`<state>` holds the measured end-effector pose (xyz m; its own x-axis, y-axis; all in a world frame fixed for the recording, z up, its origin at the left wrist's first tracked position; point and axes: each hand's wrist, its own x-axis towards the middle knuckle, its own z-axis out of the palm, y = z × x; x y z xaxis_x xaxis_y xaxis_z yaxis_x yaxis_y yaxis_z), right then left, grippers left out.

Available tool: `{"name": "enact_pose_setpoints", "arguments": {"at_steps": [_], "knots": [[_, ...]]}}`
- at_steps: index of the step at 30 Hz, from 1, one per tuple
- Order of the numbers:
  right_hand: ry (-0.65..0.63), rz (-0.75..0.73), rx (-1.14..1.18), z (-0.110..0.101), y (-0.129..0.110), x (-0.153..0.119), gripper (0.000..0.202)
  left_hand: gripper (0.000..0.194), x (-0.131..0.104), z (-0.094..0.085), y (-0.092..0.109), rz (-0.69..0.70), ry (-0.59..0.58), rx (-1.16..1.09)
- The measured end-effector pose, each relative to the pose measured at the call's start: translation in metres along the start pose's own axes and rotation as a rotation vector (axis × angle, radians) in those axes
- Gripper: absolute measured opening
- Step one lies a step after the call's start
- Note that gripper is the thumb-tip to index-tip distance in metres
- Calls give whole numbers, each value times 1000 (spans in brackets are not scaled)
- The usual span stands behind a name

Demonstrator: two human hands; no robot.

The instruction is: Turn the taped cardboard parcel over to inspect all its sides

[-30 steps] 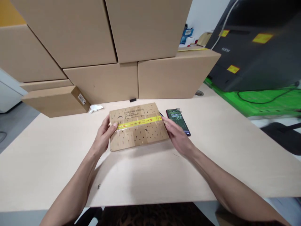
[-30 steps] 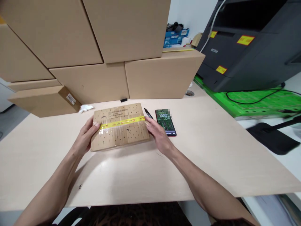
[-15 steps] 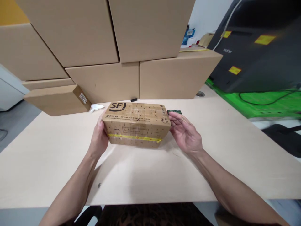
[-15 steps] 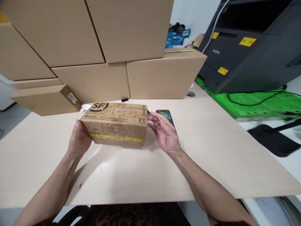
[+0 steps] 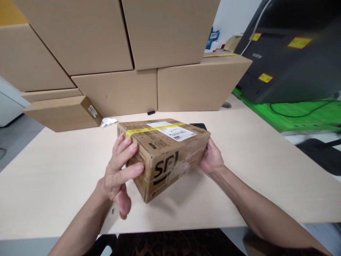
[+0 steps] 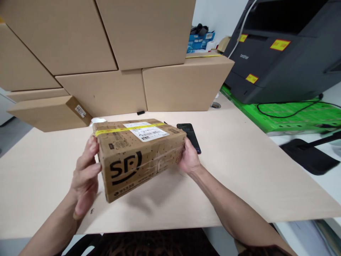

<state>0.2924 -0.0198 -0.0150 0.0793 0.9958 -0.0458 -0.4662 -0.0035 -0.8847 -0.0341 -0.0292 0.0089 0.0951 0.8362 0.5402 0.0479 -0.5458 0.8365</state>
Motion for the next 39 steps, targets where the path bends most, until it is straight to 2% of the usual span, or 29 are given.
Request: {"name": "enact_pose_setpoints", "arguments": {"at_steps": [3,5,7,9,10,12,15,17,19,25,27,31,33,36,39], "knots": [[111,23,86,-3,-8,3,41,67,-2,7,-12,84,-27,52],[69,26,81,0,-16,3,43,70,1,15,-12,103,-41,42],[-20,2,60,5,-23,0,49,69,4,23,-8,164,-132,84],[-59,-42,38,10,-29,-3,55,65,6,30,-5,200,-215,214],[-42,-52,22,12,-30,-4,55,66,6,32,-4,184,-209,286],[43,-19,-32,14,-30,-4,50,76,6,34,-2,25,-92,369],[148,91,-127,12,-25,-2,44,99,10,38,0,-435,67,224],[126,118,-151,10,-21,0,41,100,15,41,4,-698,49,-4],[59,76,-135,10,-21,-1,38,94,21,44,8,-790,16,-221],[-110,-349,-17,11,-35,-15,36,89,34,36,9,-785,118,-572],[-187,-435,-3,11,-37,-21,38,83,35,34,4,-802,140,-661],[-325,-463,-18,8,-39,-26,39,72,30,34,-7,-798,167,-723],[-355,-447,16,5,-42,-26,37,65,27,36,-13,-800,153,-724],[-310,-381,125,0,-49,-24,36,57,22,37,-21,-785,112,-713],[-255,-363,141,1,-54,-23,38,50,20,38,-26,-675,116,-671]]}}
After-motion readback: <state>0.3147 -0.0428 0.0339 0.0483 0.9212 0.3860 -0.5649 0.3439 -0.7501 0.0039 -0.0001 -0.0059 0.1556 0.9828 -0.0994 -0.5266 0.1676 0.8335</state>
